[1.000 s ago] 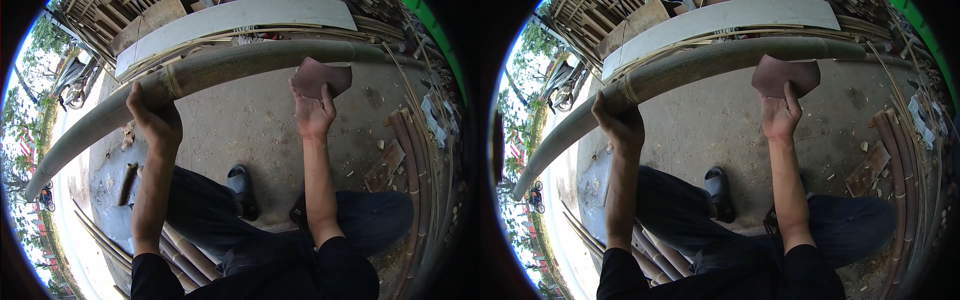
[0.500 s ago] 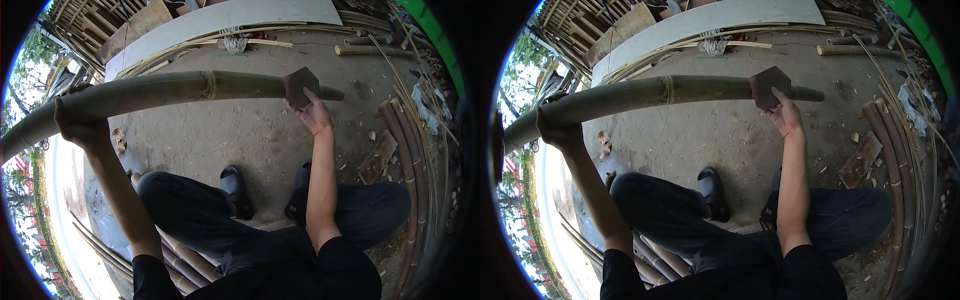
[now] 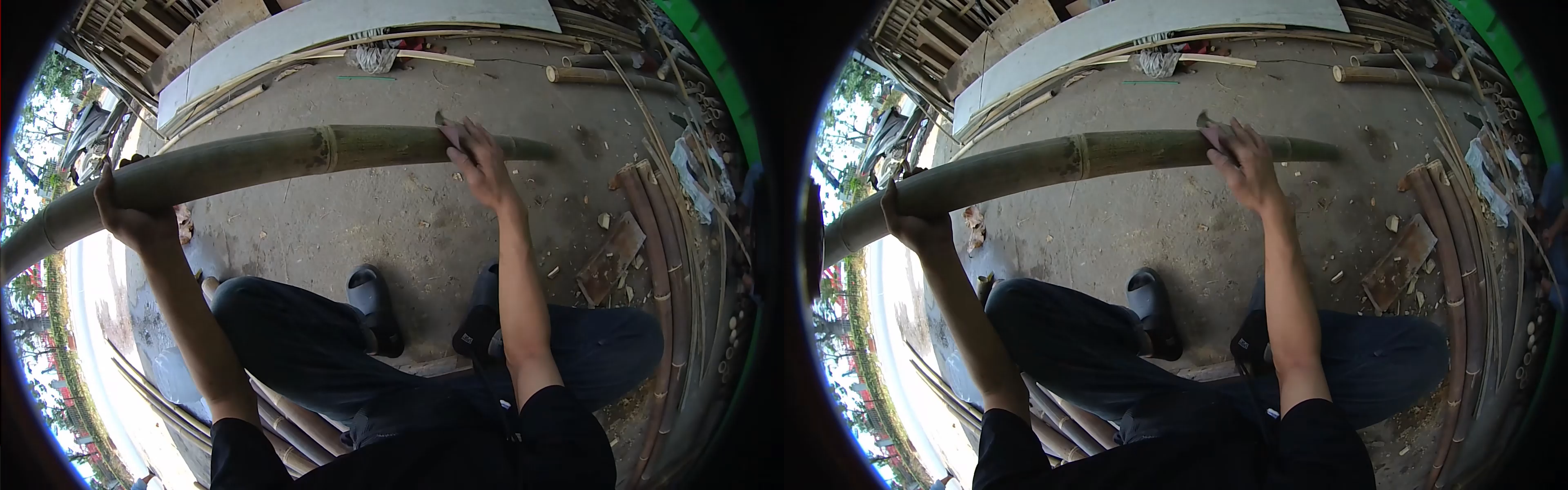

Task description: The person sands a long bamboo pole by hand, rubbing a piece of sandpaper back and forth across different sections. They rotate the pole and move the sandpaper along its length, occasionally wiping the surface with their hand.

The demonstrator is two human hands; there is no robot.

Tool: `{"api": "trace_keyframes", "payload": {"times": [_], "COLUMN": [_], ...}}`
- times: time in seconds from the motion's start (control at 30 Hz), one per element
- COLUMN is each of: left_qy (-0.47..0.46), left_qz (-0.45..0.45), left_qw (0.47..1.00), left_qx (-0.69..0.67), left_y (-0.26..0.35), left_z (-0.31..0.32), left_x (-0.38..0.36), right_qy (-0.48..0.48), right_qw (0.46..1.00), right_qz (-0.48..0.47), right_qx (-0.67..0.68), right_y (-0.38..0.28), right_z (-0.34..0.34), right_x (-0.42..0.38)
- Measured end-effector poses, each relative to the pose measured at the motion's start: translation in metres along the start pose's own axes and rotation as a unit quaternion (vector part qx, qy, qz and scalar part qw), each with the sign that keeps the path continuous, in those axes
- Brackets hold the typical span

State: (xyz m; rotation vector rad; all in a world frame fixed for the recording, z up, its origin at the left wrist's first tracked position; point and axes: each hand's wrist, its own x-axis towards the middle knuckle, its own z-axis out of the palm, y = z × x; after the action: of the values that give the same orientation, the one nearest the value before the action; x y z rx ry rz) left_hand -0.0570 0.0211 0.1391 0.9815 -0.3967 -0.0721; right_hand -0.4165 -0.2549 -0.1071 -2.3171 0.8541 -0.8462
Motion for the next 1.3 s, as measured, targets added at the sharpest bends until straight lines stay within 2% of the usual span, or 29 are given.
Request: {"api": "trace_keyframes", "payload": {"times": [0.03,0.1,0.17,0.27,0.3,0.37,0.43,0.53,0.57,0.6,0.67,0.7,0.73,0.8,0.83,0.9,0.93,1.0,1.07,1.1,1.13,1.17,1.2,1.27,1.3], "left_qy": [-0.004,0.014,0.02,0.043,0.044,0.031,0.069,0.049,0.046,0.048,0.053,0.055,0.05,0.067,0.057,0.056,0.048,0.065,0.086,0.079,0.074,0.079,0.064,0.042,0.048], "left_qz": [-0.003,-0.021,-0.035,-0.05,-0.05,-0.068,-0.048,-0.052,-0.049,-0.045,-0.04,-0.037,-0.041,-0.029,-0.03,-0.051,-0.062,-0.063,-0.068,-0.076,-0.083,-0.083,-0.088,-0.081,-0.077], "left_qw": [1.0,1.0,0.999,0.998,0.998,0.997,0.996,0.997,0.997,0.997,0.997,0.998,0.998,0.997,0.998,0.997,0.997,0.996,0.994,0.994,0.994,0.993,0.994,0.995,0.995], "left_qx": [0.001,0.005,0.011,-0.001,-0.002,-0.024,-0.014,-0.03,-0.025,-0.033,-0.025,-0.016,-0.013,-0.002,0.003,0.012,0.006,0.009,0.005,-0.001,-0.007,-0.011,-0.022,-0.046,-0.042], "left_y": [-0.001,-0.002,-0.002,-0.002,-0.002,-0.002,-0.006,-0.011,-0.011,-0.012,-0.008,-0.008,-0.008,-0.005,-0.004,0.001,0.001,-0.002,-0.007,-0.009,-0.009,-0.01,-0.009,-0.006,-0.003], "left_z": [-0.002,-0.007,-0.01,-0.014,-0.017,-0.027,-0.021,-0.032,-0.031,-0.03,-0.023,-0.019,-0.016,-0.017,-0.022,-0.024,-0.034,-0.037,-0.04,-0.043,-0.047,-0.048,-0.047,-0.041,-0.037], "left_x": [0.002,0.004,0.001,-0.003,-0.003,-0.003,-0.009,-0.003,-0.004,-0.003,-0.006,-0.008,-0.009,-0.008,-0.006,-0.009,-0.002,0.0,0.0,0.002,0.002,0.0,-0.002,-0.008,-0.013], "right_qy": [0.01,0.006,0.047,0.011,0.01,0.094,0.138,0.175,0.184,0.181,0.01,0.023,0.011,-0.011,0.117,0.222,0.225,0.17,0.192,0.186,0.13,0.157,0.168,0.248,0.243], "right_qw": [0.997,0.99,0.985,0.986,0.986,0.974,0.983,0.984,0.979,0.98,0.999,0.996,0.992,0.982,0.968,0.944,0.944,0.952,0.959,0.968,0.988,0.987,0.985,0.966,0.967], "right_qz": [-0.032,-0.124,-0.131,-0.099,-0.1,-0.135,-0.112,0.025,0.057,0.056,0.031,-0.056,-0.082,-0.174,-0.218,-0.241,-0.237,-0.245,-0.201,-0.162,-0.082,-0.035,-0.027,-0.045,-0.048], "right_qx": [0.063,0.073,0.101,0.134,0.133,0.153,0.044,-0.035,-0.059,-0.059,0.026,0.062,0.093,0.073,0.034,0.047,0.05,0.064,0.054,0.035,0.029,0.012,-0.001,-0.062,-0.056], "right_y": [-0.039,-0.111,-0.182,-0.205,-0.197,-0.153,-0.079,0.073,0.103,0.097,0.056,0.016,-0.039,-0.164,-0.218,-0.274,-0.271,-0.252,-0.19,-0.142,-0.09,-0.026,0.035,0.145,0.144], "right_z": [0.011,0.026,0.045,0.057,0.059,0.064,0.061,0.049,0.047,0.043,0.019,0.028,0.039,0.053,0.077,0.099,0.1,0.1,0.1,0.099,0.082,0.072,0.054,0.041,0.042], "right_x": [0.005,0.013,0.019,0.038,0.038,0.031,0.021,-0.005,-0.008,-0.001,0.021,0.036,0.045,0.055,0.05,0.05,0.052,0.051,0.049,0.046,0.037,0.03,0.016,-0.008,-0.005]}}
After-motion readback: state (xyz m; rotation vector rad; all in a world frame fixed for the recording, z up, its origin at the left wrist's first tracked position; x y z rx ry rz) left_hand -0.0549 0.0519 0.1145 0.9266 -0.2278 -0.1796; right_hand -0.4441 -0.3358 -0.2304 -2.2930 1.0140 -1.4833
